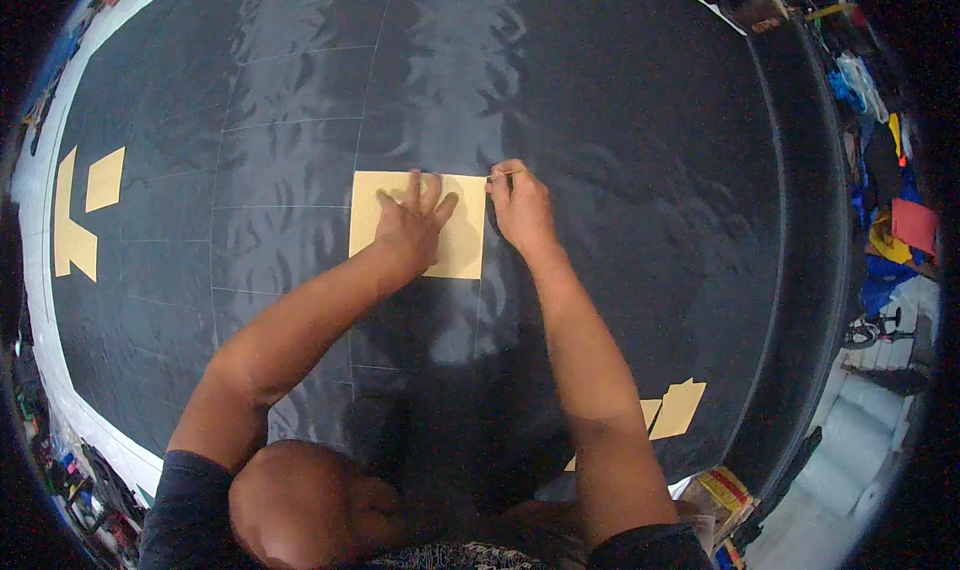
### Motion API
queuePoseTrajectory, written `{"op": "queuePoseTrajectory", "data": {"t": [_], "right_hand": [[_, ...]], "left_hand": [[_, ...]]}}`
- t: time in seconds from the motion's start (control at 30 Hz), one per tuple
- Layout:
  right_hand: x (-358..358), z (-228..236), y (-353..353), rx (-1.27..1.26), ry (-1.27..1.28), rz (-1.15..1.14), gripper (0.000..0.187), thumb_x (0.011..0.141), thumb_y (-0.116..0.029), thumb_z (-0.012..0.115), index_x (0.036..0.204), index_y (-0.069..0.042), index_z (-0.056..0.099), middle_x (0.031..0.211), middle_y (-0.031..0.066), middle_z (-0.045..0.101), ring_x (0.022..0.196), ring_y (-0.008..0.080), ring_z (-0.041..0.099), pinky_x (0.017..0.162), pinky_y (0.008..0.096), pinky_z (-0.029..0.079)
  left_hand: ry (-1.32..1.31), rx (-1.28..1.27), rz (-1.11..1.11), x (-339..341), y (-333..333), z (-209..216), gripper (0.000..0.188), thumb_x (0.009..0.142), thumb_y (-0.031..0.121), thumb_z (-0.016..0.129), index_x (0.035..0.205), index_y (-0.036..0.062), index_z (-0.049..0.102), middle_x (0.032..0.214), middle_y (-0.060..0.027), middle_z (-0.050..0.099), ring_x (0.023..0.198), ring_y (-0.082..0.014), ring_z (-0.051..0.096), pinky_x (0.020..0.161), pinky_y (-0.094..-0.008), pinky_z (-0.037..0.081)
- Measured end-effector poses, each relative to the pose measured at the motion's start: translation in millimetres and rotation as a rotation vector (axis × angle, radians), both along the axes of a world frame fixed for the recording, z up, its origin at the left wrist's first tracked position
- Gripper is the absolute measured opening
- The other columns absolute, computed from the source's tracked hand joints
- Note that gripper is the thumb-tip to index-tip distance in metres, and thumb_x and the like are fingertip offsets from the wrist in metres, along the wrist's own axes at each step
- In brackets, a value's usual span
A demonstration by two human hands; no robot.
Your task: The person kneels on a large black sheet and uses a pencil to mark the edges of several small yellow square pieces placed on the sheet. The person repeatedly positions each square, traces its outline, and moves to the next piece.
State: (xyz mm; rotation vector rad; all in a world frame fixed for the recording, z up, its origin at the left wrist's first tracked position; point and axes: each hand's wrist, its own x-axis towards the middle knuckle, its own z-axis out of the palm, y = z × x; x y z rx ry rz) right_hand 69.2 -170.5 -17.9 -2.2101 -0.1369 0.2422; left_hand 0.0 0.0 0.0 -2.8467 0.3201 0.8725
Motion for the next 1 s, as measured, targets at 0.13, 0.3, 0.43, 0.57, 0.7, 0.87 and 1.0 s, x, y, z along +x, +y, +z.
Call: {"op": "queuePoseTrajectory", "data": {"t": [0.13,0.3,0.43,0.57,0.7,0.87,1.0], "right_hand": [[-5,-3,-7,-0.034,-0.066,-0.004,0.022,0.102,-0.021,0.056,0.107,-0.001,0.064,0.096,0.0181,0.075,0.095,0.035,0.072,0.086,0.045,0.054],[-10,-8,-5,-0.014,-0.126,-0.023,0.02,0.101,-0.019,0.057,0.106,-0.002,0.064,0.099,0.019,0.073,0.096,0.0394,0.069,0.084,0.0469,0.054],[-14,-2,-3,-0.173,-0.319,0.091,0.017,0.1,-0.018,0.057,0.108,-0.004,0.063,0.105,0.0186,0.07,0.098,0.0406,0.067,0.083,0.049,0.054],[-40,5,-12,-0.327,-0.345,0.252,0.018,0.098,-0.015,0.057,0.112,-0.006,0.062,0.105,0.017,0.068,0.095,0.0401,0.067,0.082,0.0498,0.055],[-100,14,-30,-0.412,-0.278,0.375,0.019,0.097,-0.015,0.057,0.113,-0.007,0.061,0.106,0.0154,0.067,0.094,0.0386,0.067,0.082,0.0495,0.055],[-141,26,-44,-0.317,-0.211,0.363,0.017,0.098,-0.016,0.058,0.11,-0.006,0.064,0.108,0.0148,0.067,0.096,0.036,0.067,0.085,0.0459,0.055],[-130,33,-58,-0.06,-0.138,-0.124,0.023,0.105,-0.021,0.052,0.112,-0.003,0.064,0.103,0.0165,0.068,0.095,0.0343,0.067,0.086,0.0395,0.053]], "left_hand": [[-0.074,-0.179,-0.087,-1,-2,-3,0.096,0.083,0.036,0.078,0.162,0.0295,0.024,0.164,-0.0234,0.023,0.149,-0.047,0.029,0.096,-0.0521,0.057],[-0.065,-0.19,-0.116,2,-4,9,0.084,0.089,0.022,0.069,0.16,0.0338,0.027,0.16,-0.0262,0.028,0.147,-0.0512,0.031,0.093,-0.052,0.058],[-0.058,-0.215,-0.109,5,-2,10,0.083,0.089,0.017,0.066,0.16,0.0348,0.028,0.16,-0.0264,0.027,0.146,-0.0526,0.03,0.094,-0.0522,0.058],[0.016,-0.217,-0.114,9,-2,17,0.089,0.086,0.015,0.069,0.161,0.034,0.026,0.161,-0.0259,0.025,0.146,-0.0526,0.031,0.094,-0.0497,0.059],[0.034,-0.24,-0.088,10,-3,17,0.087,0.088,0.019,0.071,0.161,0.0336,0.026,0.163,-0.0219,0.022,0.149,-0.05,0.024,0.098,-0.0556,0.056],[0.007,-0.181,-0.131,10,2,13,0.104,0.077,0.027,0.082,0.162,0.0352,0.022,0.161,-0.023,0.025,0.148,-0.0486,0.03,0.101,-0.0475,0.056],[-0.078,-0.261,-0.122,4,16,7,0.103,0.075,0.038,0.085,0.161,0.031,0.028,0.159,-0.0213,0.03,0.147,-0.0435,0.034,0.107,-0.0508,0.049]]}}
